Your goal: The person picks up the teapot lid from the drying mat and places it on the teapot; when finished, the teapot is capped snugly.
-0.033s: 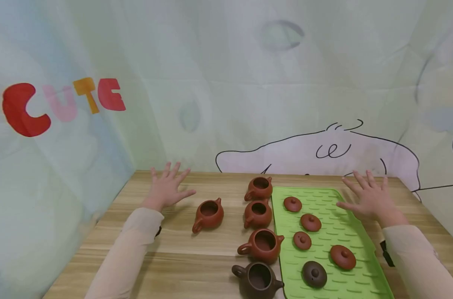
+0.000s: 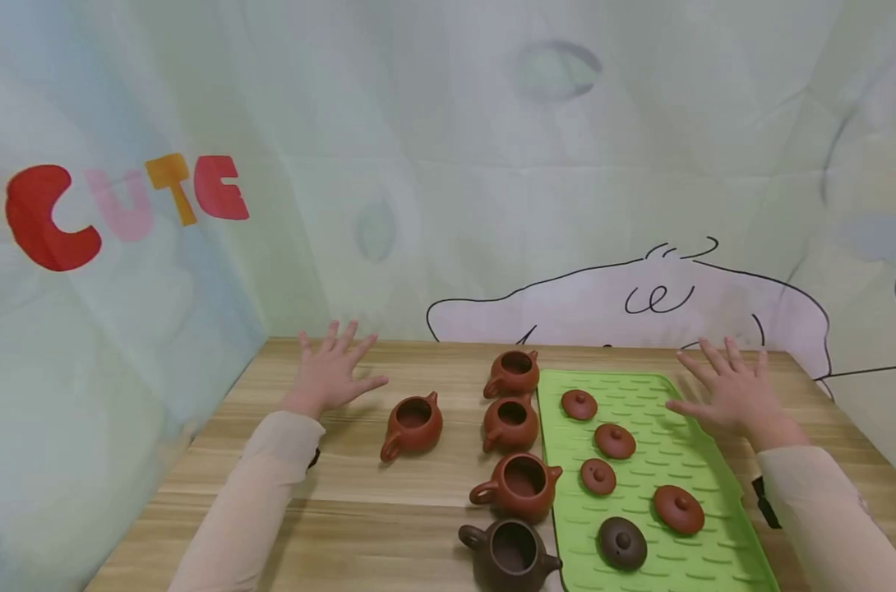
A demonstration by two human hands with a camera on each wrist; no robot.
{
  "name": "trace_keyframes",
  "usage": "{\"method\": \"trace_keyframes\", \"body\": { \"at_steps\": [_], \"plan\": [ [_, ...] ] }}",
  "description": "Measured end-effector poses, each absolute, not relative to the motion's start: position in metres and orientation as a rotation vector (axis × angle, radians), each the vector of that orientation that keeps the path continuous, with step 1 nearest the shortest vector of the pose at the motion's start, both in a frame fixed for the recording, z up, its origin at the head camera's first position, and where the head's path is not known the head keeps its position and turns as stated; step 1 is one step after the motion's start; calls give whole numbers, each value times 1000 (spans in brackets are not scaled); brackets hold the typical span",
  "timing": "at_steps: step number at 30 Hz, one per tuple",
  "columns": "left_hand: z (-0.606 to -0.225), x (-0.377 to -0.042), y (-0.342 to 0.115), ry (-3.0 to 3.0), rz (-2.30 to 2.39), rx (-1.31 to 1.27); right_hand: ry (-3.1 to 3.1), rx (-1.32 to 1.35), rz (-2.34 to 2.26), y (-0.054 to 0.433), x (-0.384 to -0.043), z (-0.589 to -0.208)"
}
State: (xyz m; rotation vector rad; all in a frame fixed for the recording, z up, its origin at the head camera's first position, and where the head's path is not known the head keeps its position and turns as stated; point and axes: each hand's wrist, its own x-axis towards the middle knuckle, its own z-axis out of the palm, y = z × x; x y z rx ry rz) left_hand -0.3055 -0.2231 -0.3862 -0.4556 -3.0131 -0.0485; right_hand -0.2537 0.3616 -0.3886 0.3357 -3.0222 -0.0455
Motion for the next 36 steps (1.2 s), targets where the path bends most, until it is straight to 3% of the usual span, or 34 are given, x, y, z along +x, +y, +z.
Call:
{"method": "trace_keyframes", "body": {
  "at_steps": [14, 24, 36],
  "plan": [
    [-394, -306, -223, -3003, -70, -473, -3028, 334, -37, 357, -252, -385],
    [-377, -305, -223, -2998, -68, -403, -3011, 417, 54, 343, -259, -364],
    [-363, -299, -178, -2915, -388, -447, -2996, 498, 495, 294, -263, -333]
  ]
}}
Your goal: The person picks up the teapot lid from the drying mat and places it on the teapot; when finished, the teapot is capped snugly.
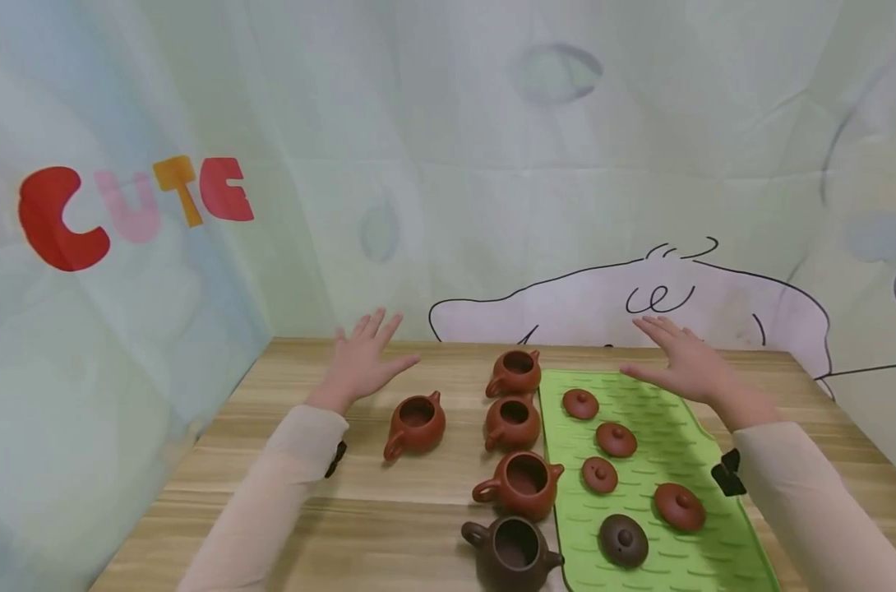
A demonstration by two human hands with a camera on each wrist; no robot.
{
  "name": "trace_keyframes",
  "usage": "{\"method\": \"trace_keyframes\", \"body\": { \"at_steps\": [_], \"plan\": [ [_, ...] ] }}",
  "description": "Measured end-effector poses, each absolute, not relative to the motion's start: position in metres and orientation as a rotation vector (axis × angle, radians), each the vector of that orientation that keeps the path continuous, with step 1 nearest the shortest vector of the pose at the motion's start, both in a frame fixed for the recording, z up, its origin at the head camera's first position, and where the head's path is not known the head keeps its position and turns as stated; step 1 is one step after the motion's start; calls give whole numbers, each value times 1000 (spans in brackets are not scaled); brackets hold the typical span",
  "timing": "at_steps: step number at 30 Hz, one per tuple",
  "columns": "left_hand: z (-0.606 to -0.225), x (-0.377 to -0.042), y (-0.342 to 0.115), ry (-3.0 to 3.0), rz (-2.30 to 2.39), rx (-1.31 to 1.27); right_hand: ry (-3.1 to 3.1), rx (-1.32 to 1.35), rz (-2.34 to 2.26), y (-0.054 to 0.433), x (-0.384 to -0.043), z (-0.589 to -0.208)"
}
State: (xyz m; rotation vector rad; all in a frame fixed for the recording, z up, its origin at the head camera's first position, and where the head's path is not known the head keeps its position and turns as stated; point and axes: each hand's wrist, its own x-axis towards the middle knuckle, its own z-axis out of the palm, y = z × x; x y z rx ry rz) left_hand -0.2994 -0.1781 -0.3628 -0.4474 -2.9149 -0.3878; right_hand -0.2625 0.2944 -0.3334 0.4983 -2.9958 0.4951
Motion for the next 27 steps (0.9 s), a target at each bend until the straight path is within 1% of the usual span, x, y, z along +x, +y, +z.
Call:
{"method": "trace_keyframes", "body": {
  "at_steps": [8, 16, 20, 27],
  "plan": [
    [-365, -299, -141, -2836, -670, -475, -2941, 552, 735, 266, -262, -330],
    [-372, -291, -110, -2749, -976, -507, -2927, 559, 807, 253, -264, -343],
    [-379, -287, -96, -2698, -1110, -518, -2899, 617, 817, 249, -265, -350],
    [-387, -282, -75, -2616, -1353, -445, -2890, 680, 847, 243, -267, -363]
  ]
}}
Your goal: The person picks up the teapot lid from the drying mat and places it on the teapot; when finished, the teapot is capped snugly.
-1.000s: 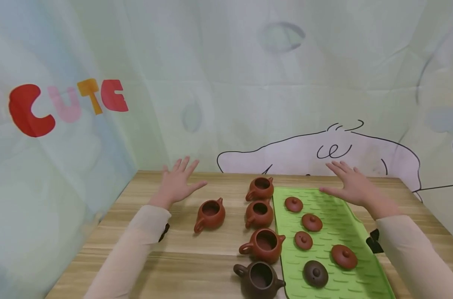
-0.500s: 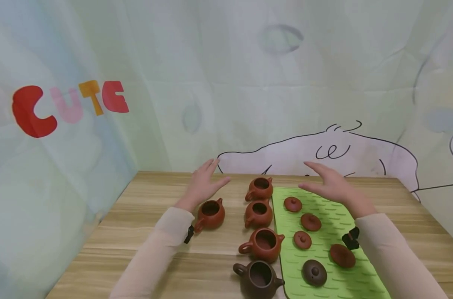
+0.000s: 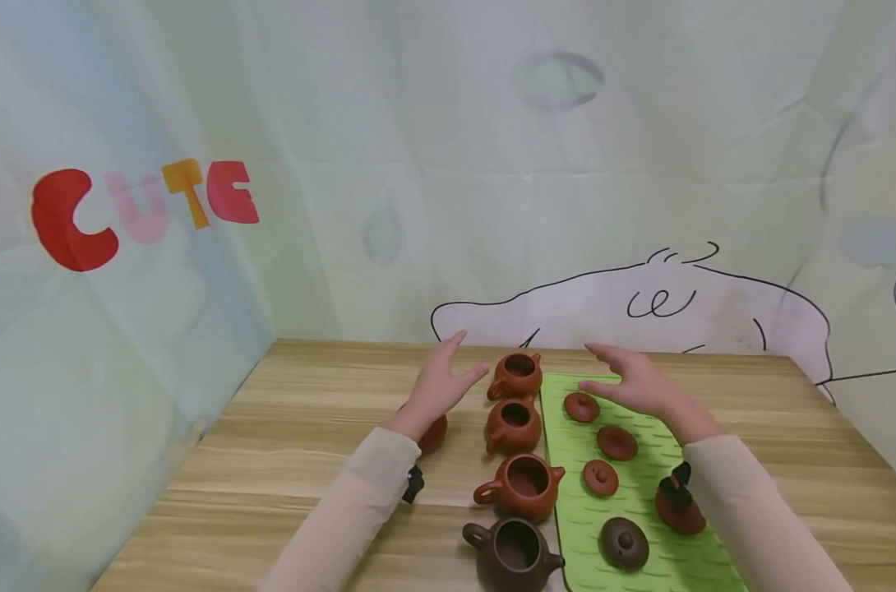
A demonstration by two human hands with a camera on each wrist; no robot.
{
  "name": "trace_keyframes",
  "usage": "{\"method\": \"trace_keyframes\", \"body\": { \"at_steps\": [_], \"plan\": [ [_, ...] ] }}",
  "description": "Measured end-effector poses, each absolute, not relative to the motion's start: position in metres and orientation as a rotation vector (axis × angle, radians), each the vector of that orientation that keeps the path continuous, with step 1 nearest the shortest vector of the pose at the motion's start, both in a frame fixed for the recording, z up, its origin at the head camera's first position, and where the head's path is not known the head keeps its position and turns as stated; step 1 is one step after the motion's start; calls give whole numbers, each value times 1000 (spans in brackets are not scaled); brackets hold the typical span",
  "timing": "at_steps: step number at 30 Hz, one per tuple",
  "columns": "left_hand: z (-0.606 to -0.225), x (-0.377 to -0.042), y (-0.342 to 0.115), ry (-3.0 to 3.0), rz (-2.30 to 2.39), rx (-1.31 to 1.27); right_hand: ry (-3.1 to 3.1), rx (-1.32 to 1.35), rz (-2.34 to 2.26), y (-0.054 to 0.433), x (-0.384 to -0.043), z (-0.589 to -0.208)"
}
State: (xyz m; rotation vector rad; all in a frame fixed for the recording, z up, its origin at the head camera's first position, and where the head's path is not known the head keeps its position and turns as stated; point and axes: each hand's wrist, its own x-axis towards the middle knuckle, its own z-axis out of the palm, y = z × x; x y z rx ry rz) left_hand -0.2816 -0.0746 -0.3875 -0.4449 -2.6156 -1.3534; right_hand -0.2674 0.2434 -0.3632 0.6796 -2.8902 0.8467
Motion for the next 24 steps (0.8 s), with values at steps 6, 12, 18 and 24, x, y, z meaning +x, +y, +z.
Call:
{"method": "trace_keyframes", "body": {
  "at_steps": [6, 12, 18, 24],
  "plan": [
    [-393, -280, -62, -2549, -1444, -413, -2862, 740, 862, 241, -269, -374],
    [-398, -277, -51, -2509, -1536, -344, -2866, 728, 953, 241, -270, -383],
    [-406, -277, -41, -2499, -1558, -320, -2897, 719, 978, 243, -273, -391],
    [-414, -275, -37, -2493, -1601, -266, -2919, 722, 1026, 239, -272, -394]
  ]
}}
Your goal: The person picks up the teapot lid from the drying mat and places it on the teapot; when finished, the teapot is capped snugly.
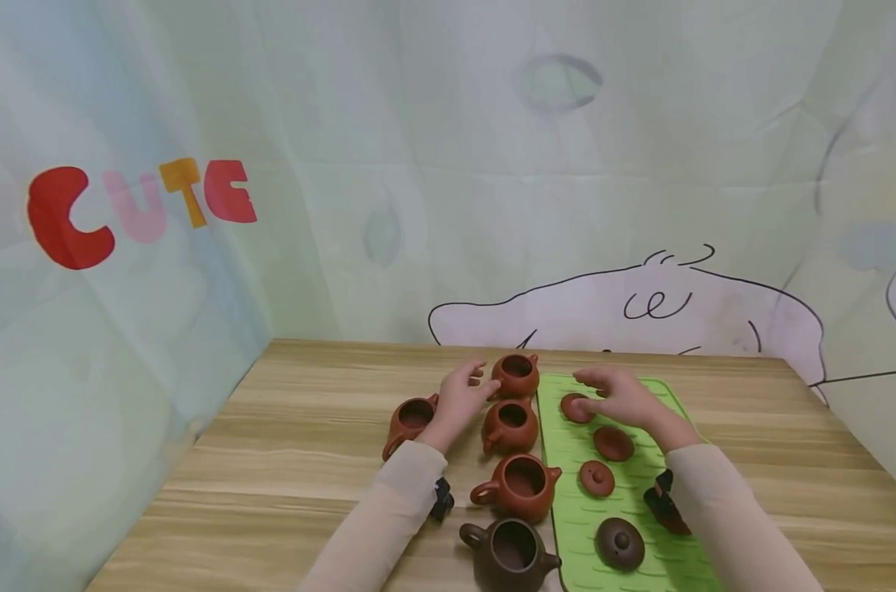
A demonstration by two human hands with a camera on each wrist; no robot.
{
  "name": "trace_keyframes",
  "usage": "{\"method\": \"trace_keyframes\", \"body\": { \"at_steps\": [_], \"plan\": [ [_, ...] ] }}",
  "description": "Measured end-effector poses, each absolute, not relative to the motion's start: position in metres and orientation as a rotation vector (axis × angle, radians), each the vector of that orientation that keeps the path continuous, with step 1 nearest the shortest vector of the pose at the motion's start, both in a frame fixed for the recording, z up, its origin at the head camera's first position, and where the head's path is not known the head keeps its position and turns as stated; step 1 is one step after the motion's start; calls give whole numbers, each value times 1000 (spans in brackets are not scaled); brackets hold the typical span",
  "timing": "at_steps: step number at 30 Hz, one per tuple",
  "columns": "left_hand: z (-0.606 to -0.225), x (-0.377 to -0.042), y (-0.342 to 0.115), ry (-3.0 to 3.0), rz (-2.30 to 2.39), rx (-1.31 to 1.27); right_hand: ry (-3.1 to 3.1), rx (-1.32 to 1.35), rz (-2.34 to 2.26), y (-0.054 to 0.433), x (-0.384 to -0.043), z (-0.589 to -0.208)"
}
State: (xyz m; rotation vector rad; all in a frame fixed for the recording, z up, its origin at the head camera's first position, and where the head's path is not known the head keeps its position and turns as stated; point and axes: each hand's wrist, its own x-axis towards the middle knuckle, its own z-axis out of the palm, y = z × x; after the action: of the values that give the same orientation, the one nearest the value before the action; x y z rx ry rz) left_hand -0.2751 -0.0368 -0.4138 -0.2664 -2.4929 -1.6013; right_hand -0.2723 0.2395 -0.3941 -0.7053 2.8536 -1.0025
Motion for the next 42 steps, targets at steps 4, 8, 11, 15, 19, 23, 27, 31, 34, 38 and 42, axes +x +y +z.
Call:
{"method": "trace_keyframes", "body": {
  "at_steps": [4, 8, 11, 15, 19, 23, 27, 31, 34, 38, 42],
  "plan": [
    [-419, -276, -36, -2490, -1619, -216, 2850, -693, -974, 235, -272, -394],
    [-422, -278, -36, -2487, -1645, -184, 2843, -681, -951, 234, -273, -393],
    [-422, -279, -35, -2503, -1636, -165, 2843, -667, -929, 234, -275, -395],
    [-422, -280, -33, -2528, -1619, -146, 2839, -639, -911, 233, -277, -398],
    [-423, -281, -32, -2551, -1589, -139, 2838, -619, -910, 232, -277, -400],
    [-425, -283, -30, -2571, -1558, -145, 2841, -597, -898, 231, -277, -400],
    [-426, -285, -29, -2578, -1562, -129, 2838, -560, -903, 229, -276, -400],
    [-425, -285, -27, -2586, -1591, -86, 2842, -515, -923, 229, -275, -400],
    [-424, -286, -26, -2590, -1610, -58, 2847, -483, -937, 228, -275, -401],
    [-424, -286, -26, -2589, -1626, -33, 2851, -447, -957, 228, -275, -402],
    [-424, -287, -25, -2593, -1618, -29, 2863, -423, -964, 229, -275, -403]
  ]
}}
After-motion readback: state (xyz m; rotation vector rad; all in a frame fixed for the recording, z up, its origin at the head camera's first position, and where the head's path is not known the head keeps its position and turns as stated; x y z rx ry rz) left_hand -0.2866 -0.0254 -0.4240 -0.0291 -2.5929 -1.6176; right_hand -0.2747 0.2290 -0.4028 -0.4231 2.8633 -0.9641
